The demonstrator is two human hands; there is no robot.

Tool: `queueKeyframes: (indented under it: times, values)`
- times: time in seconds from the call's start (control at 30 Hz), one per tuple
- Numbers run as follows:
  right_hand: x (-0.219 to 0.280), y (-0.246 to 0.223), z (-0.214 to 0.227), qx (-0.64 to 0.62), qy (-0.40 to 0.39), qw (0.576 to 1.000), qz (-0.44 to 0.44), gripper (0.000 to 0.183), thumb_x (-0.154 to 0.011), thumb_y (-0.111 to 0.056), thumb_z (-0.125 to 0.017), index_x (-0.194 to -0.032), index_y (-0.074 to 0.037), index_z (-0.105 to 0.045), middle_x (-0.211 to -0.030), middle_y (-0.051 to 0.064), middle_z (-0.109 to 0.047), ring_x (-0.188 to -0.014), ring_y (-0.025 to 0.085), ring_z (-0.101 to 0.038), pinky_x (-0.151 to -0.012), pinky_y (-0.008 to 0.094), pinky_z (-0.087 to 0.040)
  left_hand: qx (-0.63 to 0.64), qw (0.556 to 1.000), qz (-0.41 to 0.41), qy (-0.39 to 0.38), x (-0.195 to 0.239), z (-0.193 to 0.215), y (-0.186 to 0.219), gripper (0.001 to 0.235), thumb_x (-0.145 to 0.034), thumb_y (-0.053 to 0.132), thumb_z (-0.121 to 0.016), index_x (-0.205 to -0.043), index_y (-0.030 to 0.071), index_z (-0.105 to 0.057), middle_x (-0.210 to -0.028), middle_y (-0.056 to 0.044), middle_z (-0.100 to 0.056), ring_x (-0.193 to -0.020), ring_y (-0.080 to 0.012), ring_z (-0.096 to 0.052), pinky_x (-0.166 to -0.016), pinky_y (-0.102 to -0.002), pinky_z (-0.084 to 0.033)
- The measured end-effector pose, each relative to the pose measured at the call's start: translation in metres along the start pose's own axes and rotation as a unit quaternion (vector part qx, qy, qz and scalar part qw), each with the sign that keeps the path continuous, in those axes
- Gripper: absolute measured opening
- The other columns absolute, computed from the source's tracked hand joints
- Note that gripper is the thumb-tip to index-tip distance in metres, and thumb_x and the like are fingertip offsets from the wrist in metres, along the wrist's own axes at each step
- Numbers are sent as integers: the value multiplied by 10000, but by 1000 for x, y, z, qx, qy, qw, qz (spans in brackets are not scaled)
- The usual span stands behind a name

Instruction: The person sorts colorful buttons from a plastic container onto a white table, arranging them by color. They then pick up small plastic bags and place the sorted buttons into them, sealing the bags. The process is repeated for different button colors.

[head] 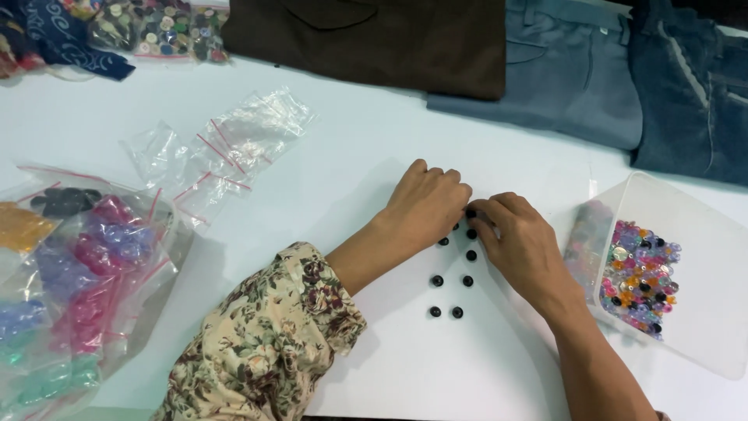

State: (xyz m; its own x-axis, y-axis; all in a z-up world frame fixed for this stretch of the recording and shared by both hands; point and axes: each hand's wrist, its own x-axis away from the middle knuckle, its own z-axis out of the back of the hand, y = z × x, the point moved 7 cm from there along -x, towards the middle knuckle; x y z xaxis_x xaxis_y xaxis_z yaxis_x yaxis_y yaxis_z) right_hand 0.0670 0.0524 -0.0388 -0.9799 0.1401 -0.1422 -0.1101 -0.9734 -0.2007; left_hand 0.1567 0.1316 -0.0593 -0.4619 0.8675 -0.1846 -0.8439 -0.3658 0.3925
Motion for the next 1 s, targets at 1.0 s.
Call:
queueKeyframes:
  times: [1.0]
  values:
    - [11,-2,23,-95,77,992,6,173,-984,-50,-754,-1154,-74,-776,-1038,135,-672,-851,273,-723,-756,370,-594,34,999,6,26,13,45,1,59,-849,113,-757,-796,90,-766,-732,-107,-689,-699,-282,-700,-760,-424,-457]
